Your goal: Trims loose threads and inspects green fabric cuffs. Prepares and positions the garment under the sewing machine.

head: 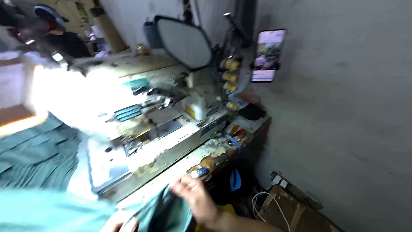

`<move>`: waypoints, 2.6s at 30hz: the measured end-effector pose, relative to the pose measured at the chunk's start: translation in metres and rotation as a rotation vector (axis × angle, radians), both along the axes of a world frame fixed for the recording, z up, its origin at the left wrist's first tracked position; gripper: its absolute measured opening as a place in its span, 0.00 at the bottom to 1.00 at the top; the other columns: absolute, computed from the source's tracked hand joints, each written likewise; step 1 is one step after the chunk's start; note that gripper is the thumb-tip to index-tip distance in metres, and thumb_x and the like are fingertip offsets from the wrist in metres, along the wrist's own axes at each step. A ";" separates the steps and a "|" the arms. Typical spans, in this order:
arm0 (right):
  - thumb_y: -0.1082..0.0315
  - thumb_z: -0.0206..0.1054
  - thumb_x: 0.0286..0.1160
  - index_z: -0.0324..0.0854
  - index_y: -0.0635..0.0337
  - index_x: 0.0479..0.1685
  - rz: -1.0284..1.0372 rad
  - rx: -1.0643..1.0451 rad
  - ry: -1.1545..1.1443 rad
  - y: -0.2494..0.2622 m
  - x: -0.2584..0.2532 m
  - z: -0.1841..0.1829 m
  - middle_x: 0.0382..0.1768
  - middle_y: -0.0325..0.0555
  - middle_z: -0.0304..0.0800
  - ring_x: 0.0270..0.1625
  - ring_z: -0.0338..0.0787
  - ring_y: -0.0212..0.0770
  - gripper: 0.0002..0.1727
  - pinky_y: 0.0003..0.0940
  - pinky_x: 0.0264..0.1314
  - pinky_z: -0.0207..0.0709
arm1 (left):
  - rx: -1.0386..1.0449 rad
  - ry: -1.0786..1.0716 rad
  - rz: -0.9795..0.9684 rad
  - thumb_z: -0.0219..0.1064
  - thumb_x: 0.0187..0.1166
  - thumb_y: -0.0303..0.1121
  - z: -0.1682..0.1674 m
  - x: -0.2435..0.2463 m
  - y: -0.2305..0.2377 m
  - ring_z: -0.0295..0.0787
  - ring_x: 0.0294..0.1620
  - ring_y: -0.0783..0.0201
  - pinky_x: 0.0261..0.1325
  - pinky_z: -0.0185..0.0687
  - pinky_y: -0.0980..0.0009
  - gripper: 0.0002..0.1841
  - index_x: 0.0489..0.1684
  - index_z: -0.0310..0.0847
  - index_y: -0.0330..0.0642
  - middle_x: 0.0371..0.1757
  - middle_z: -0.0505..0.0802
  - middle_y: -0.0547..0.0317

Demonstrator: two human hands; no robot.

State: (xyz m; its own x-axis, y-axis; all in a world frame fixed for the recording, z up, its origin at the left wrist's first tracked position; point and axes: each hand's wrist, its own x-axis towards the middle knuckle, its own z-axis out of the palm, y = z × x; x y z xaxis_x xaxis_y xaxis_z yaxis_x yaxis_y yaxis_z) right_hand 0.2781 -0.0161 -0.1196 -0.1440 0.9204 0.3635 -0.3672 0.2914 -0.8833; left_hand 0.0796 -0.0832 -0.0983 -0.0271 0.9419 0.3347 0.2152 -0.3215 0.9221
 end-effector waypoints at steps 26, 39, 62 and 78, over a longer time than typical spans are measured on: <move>0.70 0.51 0.90 0.81 0.57 0.38 -0.003 -0.176 0.096 0.033 -0.031 -0.027 0.34 0.36 0.87 0.41 0.88 0.27 0.14 0.25 0.52 0.85 | -0.059 -0.312 0.108 0.62 0.84 0.26 -0.023 0.001 0.029 0.89 0.40 0.76 0.50 0.87 0.78 0.09 0.39 0.90 0.41 0.37 0.93 0.66; 0.70 0.58 0.73 0.92 0.56 0.60 -0.418 0.535 -1.136 0.042 0.050 -0.060 0.52 0.56 0.95 0.61 0.90 0.65 0.21 0.63 0.65 0.79 | -0.132 -0.184 0.162 0.66 0.79 0.26 -0.021 0.006 0.040 0.89 0.40 0.79 0.50 0.85 0.79 0.07 0.36 0.91 0.41 0.36 0.94 0.68; 0.63 0.54 0.92 0.85 0.65 0.60 0.174 0.324 -0.402 -0.006 0.014 -0.011 0.43 0.37 0.92 0.32 0.81 0.15 0.18 0.10 0.35 0.75 | -0.096 -0.254 0.054 0.64 0.81 0.26 -0.009 0.009 0.036 0.88 0.40 0.79 0.50 0.85 0.79 0.08 0.35 0.90 0.42 0.36 0.93 0.69; 0.64 0.53 0.92 0.85 0.65 0.56 0.204 0.210 -0.456 -0.006 -0.007 -0.012 0.30 0.32 0.87 0.19 0.77 0.16 0.17 0.11 0.20 0.73 | -0.080 -0.247 0.014 0.64 0.82 0.27 -0.002 0.010 0.030 0.89 0.38 0.78 0.48 0.85 0.79 0.09 0.35 0.90 0.41 0.35 0.93 0.68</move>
